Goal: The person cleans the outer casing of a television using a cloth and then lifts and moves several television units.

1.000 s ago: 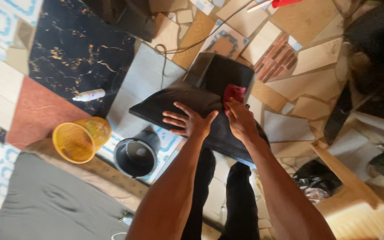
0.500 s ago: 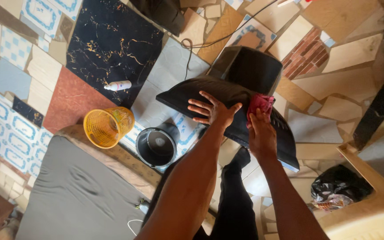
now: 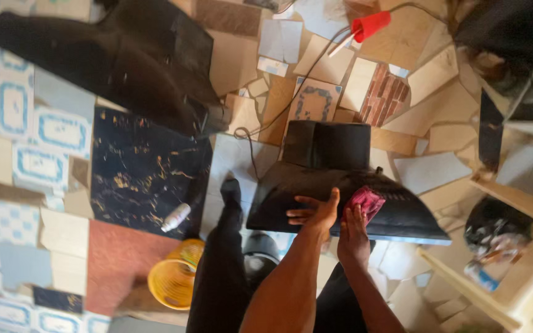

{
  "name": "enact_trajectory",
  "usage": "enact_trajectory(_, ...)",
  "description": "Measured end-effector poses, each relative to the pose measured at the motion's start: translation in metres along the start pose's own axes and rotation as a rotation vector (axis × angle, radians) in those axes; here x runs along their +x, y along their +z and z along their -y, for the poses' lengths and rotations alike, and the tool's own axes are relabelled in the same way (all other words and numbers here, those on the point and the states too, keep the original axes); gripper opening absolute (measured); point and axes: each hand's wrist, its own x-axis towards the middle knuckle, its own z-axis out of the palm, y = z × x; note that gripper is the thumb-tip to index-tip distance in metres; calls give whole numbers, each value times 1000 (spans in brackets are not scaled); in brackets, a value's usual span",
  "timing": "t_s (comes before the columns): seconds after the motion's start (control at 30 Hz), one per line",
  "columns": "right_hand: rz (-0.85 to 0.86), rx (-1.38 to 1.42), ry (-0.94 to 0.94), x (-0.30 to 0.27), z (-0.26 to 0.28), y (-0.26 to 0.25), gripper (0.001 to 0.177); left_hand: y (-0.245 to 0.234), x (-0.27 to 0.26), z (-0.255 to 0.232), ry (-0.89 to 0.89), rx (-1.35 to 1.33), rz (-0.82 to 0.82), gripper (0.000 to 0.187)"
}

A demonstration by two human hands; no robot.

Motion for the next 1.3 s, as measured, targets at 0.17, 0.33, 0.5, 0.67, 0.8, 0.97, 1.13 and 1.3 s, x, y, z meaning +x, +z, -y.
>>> enact_trajectory(0.17,-105,54,133,-26,77,54,42,-42,33,8,91,-99,522,110)
enact_trajectory(0.33,-260,179,289,-12,124,84,39,-82,77,8,601,210,170,71)
enact_trajectory(0.5,-394,245,385,-4,148,79,48,-86,59,0,1429,397,210,53)
enact_trajectory(0.67,-691,563,759,-26,126,59,32,-77,28,2,1716,899,95,83)
enact_trajectory(0.8,-826,275,568,-21,93,34,37,-72,-8,18,1664,1180,-95,110)
enact_trajectory(0.97,-721,201,414,21,55,1,37,-69,-2,4,1658,1136,7,107)
enact_trajectory(1.13,-727,120,239,51,18,-14,32,-75,42,-34,1509,685,365,75)
enact_trajectory(1.3,-649,-79,324,67,8,-19,35,-45,107,-141,940,212,646,47)
